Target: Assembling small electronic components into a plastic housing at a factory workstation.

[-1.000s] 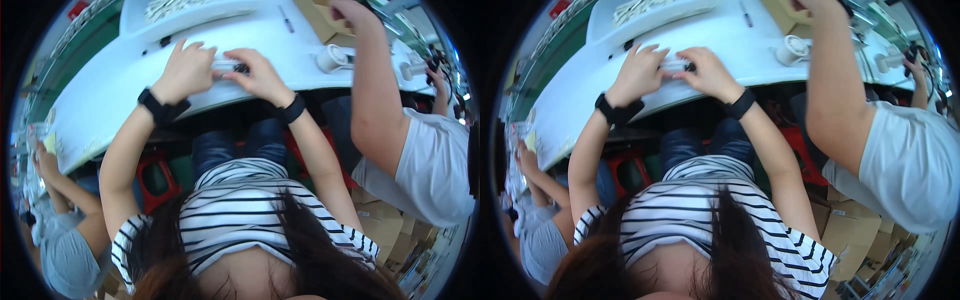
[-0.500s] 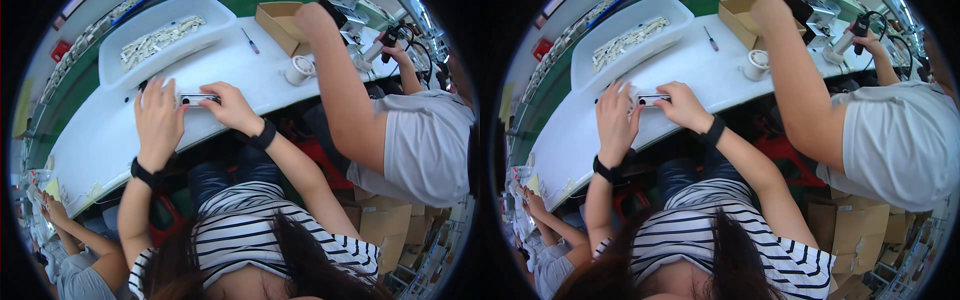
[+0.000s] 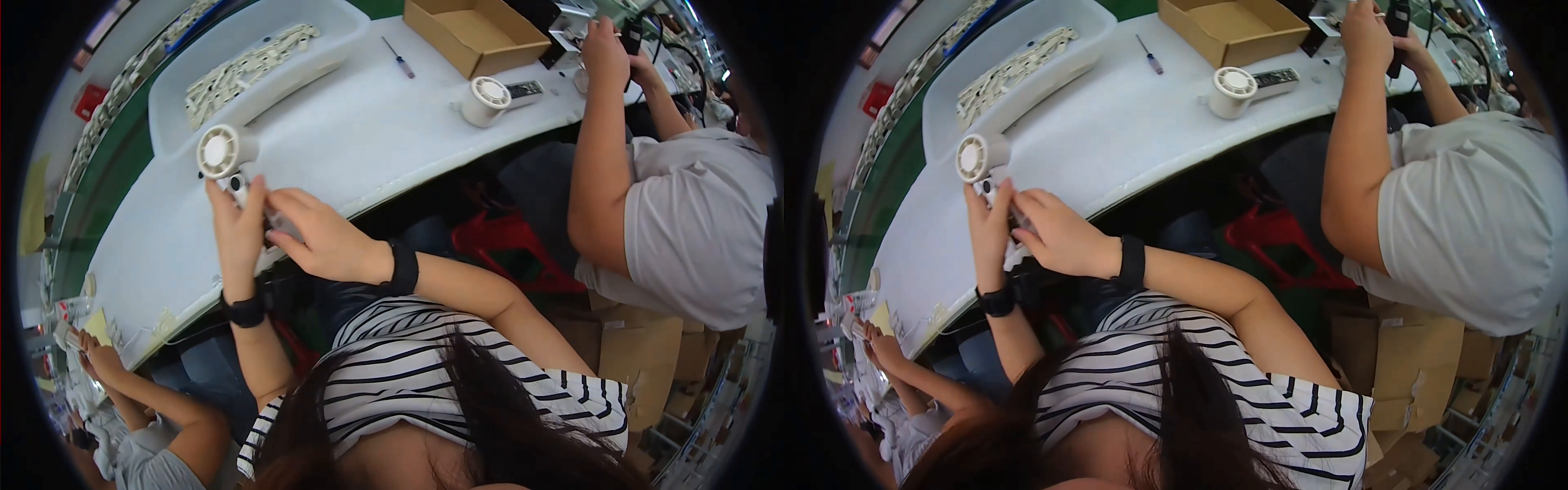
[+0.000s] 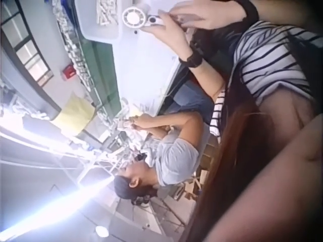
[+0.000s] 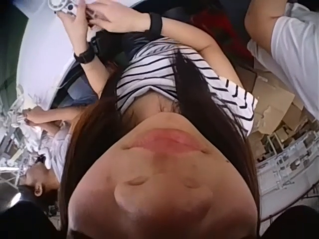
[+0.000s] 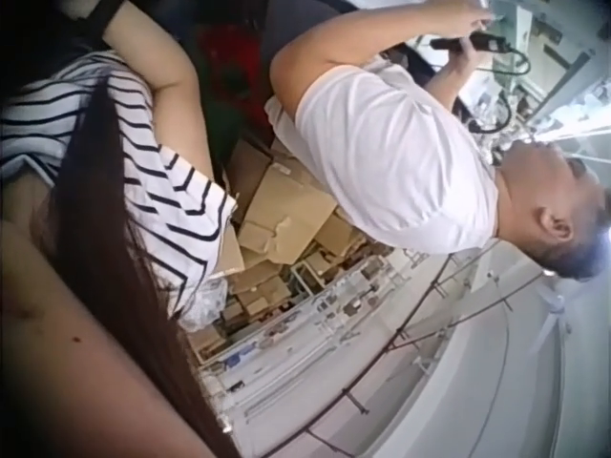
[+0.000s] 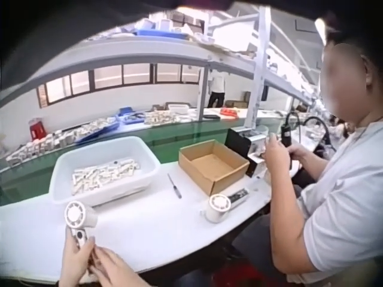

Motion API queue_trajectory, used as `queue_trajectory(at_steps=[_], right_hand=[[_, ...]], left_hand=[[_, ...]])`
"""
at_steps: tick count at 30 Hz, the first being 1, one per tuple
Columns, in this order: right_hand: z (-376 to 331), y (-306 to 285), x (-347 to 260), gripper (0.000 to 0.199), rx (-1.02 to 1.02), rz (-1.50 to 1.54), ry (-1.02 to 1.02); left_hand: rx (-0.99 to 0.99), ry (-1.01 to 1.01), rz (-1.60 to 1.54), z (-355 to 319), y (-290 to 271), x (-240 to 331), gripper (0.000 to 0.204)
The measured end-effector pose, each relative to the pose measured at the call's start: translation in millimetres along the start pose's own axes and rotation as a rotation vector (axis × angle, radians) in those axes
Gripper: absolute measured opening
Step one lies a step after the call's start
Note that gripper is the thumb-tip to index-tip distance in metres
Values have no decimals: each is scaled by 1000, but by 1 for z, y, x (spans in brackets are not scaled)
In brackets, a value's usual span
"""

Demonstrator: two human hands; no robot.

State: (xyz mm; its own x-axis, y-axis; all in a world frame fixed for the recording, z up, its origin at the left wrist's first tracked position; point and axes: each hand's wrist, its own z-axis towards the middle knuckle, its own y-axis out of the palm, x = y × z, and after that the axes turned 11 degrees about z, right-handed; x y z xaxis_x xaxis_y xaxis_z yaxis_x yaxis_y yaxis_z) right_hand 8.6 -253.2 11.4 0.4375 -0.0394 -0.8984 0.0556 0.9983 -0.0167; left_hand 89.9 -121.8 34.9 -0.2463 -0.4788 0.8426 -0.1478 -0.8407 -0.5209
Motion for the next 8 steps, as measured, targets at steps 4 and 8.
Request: queue_trajectory(at_steps=[4,8], right_hand=[[-2,-64,-8,45,35,-377,-250],[-11,-143,-17,47,288,-679,-238]], left_hand=[[172,-42,207,9,-35,-46,67],[304,-202,579,15,-90,-74,70]])
